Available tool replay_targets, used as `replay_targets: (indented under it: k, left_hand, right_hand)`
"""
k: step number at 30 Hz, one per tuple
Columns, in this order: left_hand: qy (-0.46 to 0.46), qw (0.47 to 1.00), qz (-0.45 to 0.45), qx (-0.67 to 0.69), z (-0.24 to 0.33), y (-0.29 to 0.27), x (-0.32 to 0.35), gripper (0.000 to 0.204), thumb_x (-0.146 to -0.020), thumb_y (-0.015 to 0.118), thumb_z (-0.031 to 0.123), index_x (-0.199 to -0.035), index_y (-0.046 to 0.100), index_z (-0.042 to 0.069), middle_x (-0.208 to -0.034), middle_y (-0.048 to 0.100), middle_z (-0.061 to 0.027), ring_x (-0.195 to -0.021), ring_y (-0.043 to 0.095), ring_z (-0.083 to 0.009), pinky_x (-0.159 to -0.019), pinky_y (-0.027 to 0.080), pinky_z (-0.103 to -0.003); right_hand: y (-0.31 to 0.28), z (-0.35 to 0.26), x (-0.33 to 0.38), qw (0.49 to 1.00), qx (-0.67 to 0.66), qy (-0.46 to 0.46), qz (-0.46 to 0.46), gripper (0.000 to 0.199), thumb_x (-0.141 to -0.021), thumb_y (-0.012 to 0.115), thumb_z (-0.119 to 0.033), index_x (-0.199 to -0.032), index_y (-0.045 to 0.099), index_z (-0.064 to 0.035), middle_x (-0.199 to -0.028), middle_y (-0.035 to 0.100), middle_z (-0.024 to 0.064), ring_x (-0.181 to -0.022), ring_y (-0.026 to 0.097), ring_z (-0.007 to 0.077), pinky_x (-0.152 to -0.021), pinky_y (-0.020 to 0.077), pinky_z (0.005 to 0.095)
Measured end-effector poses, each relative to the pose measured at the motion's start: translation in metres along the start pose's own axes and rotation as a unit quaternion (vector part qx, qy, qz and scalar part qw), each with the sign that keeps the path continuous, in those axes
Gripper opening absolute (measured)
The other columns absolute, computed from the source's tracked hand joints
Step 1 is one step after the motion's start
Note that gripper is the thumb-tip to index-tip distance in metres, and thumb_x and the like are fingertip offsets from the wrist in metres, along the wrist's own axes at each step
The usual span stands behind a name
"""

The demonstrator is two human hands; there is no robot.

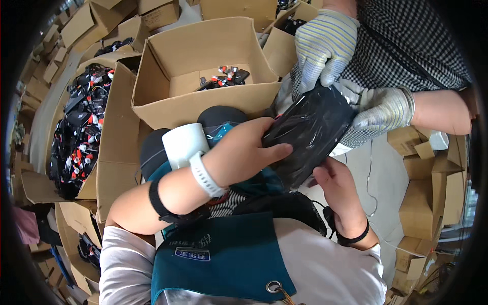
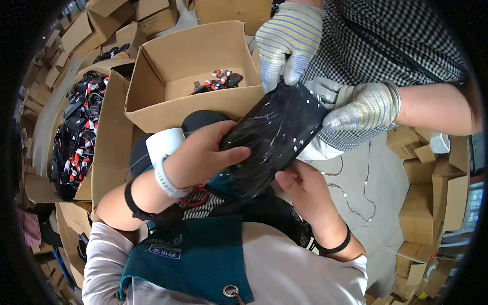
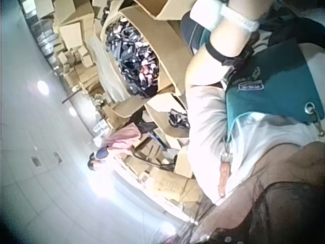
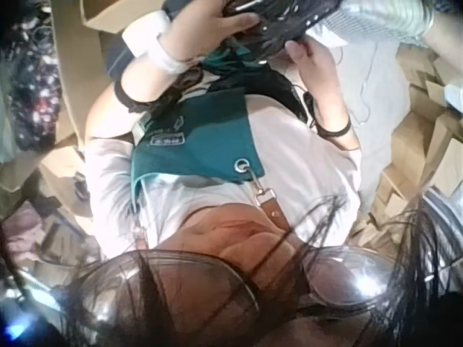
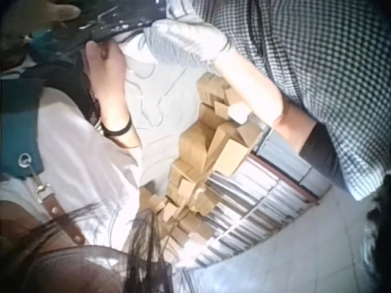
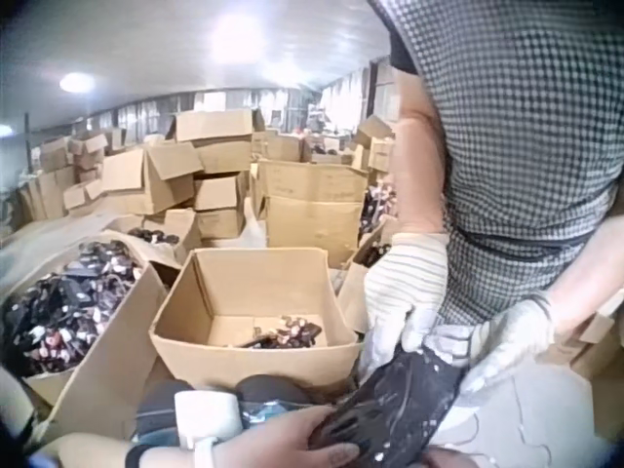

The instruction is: Wrapping black electronic components in plastic film and cutting the film with scissors.

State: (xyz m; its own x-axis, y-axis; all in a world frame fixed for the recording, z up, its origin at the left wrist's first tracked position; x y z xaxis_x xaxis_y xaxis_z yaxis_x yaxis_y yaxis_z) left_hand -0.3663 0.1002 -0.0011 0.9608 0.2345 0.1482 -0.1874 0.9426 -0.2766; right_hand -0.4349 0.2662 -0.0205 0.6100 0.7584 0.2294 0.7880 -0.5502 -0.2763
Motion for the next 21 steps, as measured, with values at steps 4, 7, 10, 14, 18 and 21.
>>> replay_targets:
  k: [4,7,10,14,18,21]
  left_hand:
    - [-0.014,0.998,-0.040,-0.039,0.007,-0.029,0.031,0.030,-0.083,0.070,0.008,-0.110,0.060,-0.003,-0.093,0.065,-0.0066,-0.084,0.057,-0.0112,-0.074,0.048,-0.026]
    - [0.024,0.997,-0.037,-0.063,0.004,-0.048,0.054,0.030,-0.080,0.070,0.003,-0.108,0.061,-0.002,-0.088,0.065,-0.0038,-0.080,0.057,-0.0093,-0.071,0.047,-0.025]
    - [0.000,0.999,-0.025,-0.041,-0.005,-0.056,0.080,0.030,-0.076,0.070,0.001,-0.105,0.062,-0.001,-0.083,0.065,-0.0033,-0.076,0.057,-0.0087,-0.070,0.046,-0.025]
    - [-0.001,0.995,0.002,-0.103,-0.023,-0.062,0.108,0.032,-0.071,0.071,0.005,-0.102,0.063,-0.001,-0.081,0.066,-0.0060,-0.074,0.060,-0.0112,-0.070,0.048,-0.025]
    - [0.014,0.994,0.052,-0.100,-0.034,-0.073,0.123,0.033,-0.068,0.072,0.008,-0.098,0.064,-0.001,-0.080,0.066,-0.0087,-0.070,0.063,-0.0151,-0.066,0.049,-0.027]
    - [0.020,0.987,0.053,-0.151,-0.036,-0.078,0.129,0.035,-0.067,0.074,0.013,-0.098,0.065,0.000,-0.079,0.066,-0.0105,-0.070,0.064,-0.0200,-0.067,0.049,-0.029]
  right_hand:
    - [-0.008,-0.061,0.019,0.972,0.181,-0.144,0.036,0.008,-0.080,0.065,-0.001,-0.088,0.066,-0.0010,-0.074,0.064,0.0073,-0.060,0.058,0.0153,-0.055,0.0450,0.0255]
    - [-0.007,-0.103,0.038,0.939,0.188,-0.275,0.080,0.013,-0.077,0.065,0.003,-0.090,0.065,-0.0012,-0.074,0.061,0.0068,-0.057,0.054,0.0146,-0.052,0.0422,0.0242]
    - [-0.006,-0.129,0.038,0.903,0.168,-0.362,0.159,0.026,-0.076,0.069,-0.001,-0.102,0.065,-0.0010,-0.085,0.060,0.0082,-0.065,0.055,0.0140,-0.052,0.0416,0.0223]
    - [0.038,-0.128,-0.015,0.907,0.254,-0.322,0.099,0.042,-0.076,0.074,-0.013,-0.115,0.063,-0.0048,-0.094,0.061,0.0088,-0.074,0.058,0.0145,-0.058,0.0453,0.0232]
    - [0.068,-0.101,-0.050,0.954,0.131,-0.265,-0.048,0.037,-0.077,0.074,-0.014,-0.112,0.066,-0.0046,-0.090,0.063,0.0073,-0.073,0.059,0.0121,-0.061,0.0460,0.0228]
    - [0.085,-0.080,-0.069,0.973,0.081,-0.176,-0.124,0.028,-0.079,0.073,-0.011,-0.105,0.069,-0.0029,-0.084,0.065,0.0054,-0.070,0.059,0.0099,-0.062,0.0456,0.0212]
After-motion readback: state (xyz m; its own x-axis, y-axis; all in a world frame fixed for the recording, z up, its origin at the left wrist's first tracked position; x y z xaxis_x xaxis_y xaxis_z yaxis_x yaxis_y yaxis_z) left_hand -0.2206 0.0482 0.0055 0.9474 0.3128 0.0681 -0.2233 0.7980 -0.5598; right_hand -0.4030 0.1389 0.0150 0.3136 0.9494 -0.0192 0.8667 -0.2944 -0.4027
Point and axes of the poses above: each hand's wrist, its own x-axis away from the middle knuckle, its own y-axis out of the palm, z = x × y, the point moved 10 cm from there along -x, towards the middle knuckle
